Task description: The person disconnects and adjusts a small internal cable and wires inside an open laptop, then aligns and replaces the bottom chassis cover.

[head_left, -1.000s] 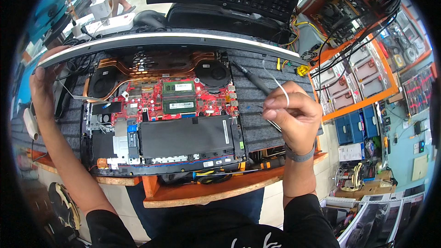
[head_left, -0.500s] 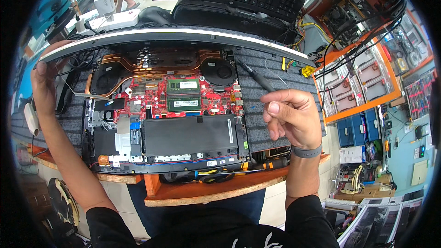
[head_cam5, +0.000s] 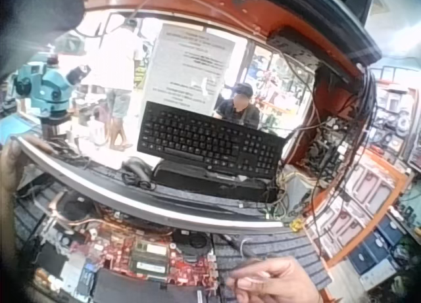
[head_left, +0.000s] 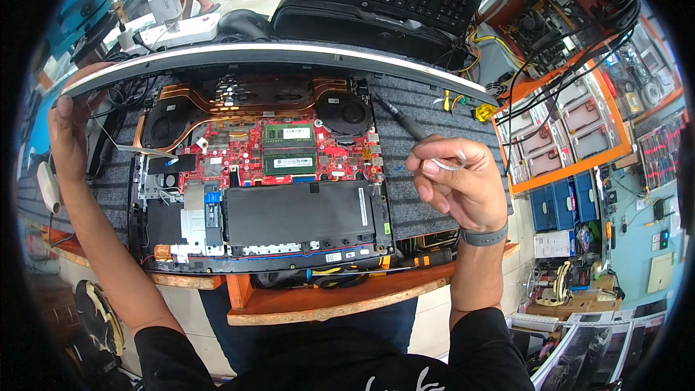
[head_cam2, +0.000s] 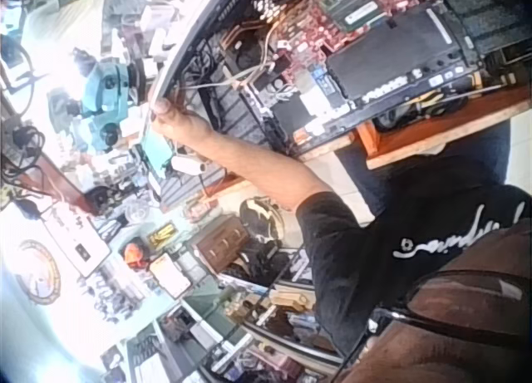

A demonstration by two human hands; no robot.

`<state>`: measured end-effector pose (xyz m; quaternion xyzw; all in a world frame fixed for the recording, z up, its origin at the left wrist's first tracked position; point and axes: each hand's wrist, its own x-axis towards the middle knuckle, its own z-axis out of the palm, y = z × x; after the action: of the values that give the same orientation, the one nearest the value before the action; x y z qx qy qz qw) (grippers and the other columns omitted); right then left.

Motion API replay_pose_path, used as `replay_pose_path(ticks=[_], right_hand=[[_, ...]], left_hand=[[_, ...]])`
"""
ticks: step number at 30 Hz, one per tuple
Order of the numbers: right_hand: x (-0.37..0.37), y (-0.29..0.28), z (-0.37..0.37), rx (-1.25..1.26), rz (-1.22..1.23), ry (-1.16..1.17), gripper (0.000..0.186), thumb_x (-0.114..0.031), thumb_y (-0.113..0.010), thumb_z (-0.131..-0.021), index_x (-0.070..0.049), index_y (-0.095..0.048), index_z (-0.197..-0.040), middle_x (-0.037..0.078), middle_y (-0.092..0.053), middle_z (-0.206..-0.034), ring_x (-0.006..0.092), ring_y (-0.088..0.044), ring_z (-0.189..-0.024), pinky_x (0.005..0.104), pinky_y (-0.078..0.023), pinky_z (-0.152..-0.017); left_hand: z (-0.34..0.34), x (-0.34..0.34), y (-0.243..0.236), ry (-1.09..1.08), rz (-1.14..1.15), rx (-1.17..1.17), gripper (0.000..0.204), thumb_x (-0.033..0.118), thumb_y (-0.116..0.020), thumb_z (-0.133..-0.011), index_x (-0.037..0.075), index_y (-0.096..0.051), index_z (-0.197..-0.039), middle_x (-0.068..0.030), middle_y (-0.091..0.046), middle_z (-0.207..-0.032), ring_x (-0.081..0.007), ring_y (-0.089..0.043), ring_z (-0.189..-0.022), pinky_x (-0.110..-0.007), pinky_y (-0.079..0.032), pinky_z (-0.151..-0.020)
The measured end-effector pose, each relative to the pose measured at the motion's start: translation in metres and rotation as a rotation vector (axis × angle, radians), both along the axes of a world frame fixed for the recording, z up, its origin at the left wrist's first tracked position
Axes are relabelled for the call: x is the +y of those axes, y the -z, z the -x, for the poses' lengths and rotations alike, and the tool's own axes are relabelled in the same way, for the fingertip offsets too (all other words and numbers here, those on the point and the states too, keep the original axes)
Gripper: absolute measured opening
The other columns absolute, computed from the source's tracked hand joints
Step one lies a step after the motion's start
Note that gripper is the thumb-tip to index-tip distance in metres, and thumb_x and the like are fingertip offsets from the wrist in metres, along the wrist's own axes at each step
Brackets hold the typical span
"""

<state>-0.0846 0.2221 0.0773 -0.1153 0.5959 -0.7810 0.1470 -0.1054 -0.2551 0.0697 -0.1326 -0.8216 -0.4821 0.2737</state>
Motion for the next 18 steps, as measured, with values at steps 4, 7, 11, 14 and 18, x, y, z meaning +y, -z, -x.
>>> replay_pose_path(ticks=[4, 7, 11, 14, 18], right_hand=[[0.0021, 0.0030, 0.0031, -0.011, 0.056, -0.043, 0.026, 0.000, -0.058, -0.081, 0.006, -0.058, -0.106, 0.019, -0.062, -0.095, 0.0150, -0.060, -0.070, 0.0180, -0.045, -0.048], [0.0005, 0.0031, 0.0034, 0.021, 0.099, -0.052, 0.030, 0.000, -0.058, -0.081, 0.006, -0.056, -0.110, 0.018, -0.060, -0.100, 0.0163, -0.060, -0.078, 0.0210, -0.047, -0.059], [0.0038, 0.0058, 0.0049, 0.102, 0.111, -0.062, 0.034, 0.000, -0.059, -0.079, 0.006, -0.054, -0.113, 0.018, -0.059, -0.104, 0.0184, -0.059, -0.086, 0.0247, -0.047, -0.070], [-0.0018, 0.0067, 0.0038, 0.279, 0.045, -0.065, 0.035, 0.002, -0.059, -0.078, 0.006, -0.054, -0.113, 0.018, -0.059, -0.103, 0.0200, -0.060, -0.086, 0.0238, -0.047, -0.066], [-0.0003, 0.0058, 0.0020, 0.302, -0.027, -0.104, 0.033, 0.005, -0.058, -0.078, 0.006, -0.055, -0.111, 0.019, -0.059, -0.102, 0.0215, -0.061, -0.085, 0.0237, -0.048, -0.063]], left_hand=[[-0.0003, -0.0004, 0.0001, -0.011, 0.025, 0.007, 0.068, 0.063, -0.038, -0.082, 0.003, -0.058, -0.109, -0.0120, -0.060, -0.108, -0.0216, -0.054, -0.105, -0.038, -0.040, -0.091], [-0.0001, 0.0002, 0.0000, -0.006, 0.022, 0.005, 0.069, 0.063, -0.038, -0.082, 0.003, -0.058, -0.109, -0.0120, -0.060, -0.108, -0.0216, -0.054, -0.105, -0.038, -0.040, -0.091], [0.0007, -0.0014, 0.0008, -0.007, 0.024, 0.002, 0.069, 0.063, -0.038, -0.082, 0.003, -0.058, -0.109, -0.0124, -0.060, -0.108, -0.0215, -0.054, -0.105, -0.038, -0.039, -0.091], [0.0002, 0.0006, -0.0007, 0.019, -0.001, -0.005, 0.068, 0.062, -0.039, -0.082, 0.002, -0.057, -0.110, -0.0128, -0.059, -0.108, -0.0214, -0.054, -0.105, -0.038, -0.039, -0.092], [-0.0007, 0.0010, -0.0012, 0.015, -0.003, -0.011, 0.069, 0.062, -0.039, -0.082, 0.001, -0.056, -0.110, -0.0130, -0.059, -0.108, -0.0214, -0.053, -0.105, -0.038, -0.038, -0.092]])
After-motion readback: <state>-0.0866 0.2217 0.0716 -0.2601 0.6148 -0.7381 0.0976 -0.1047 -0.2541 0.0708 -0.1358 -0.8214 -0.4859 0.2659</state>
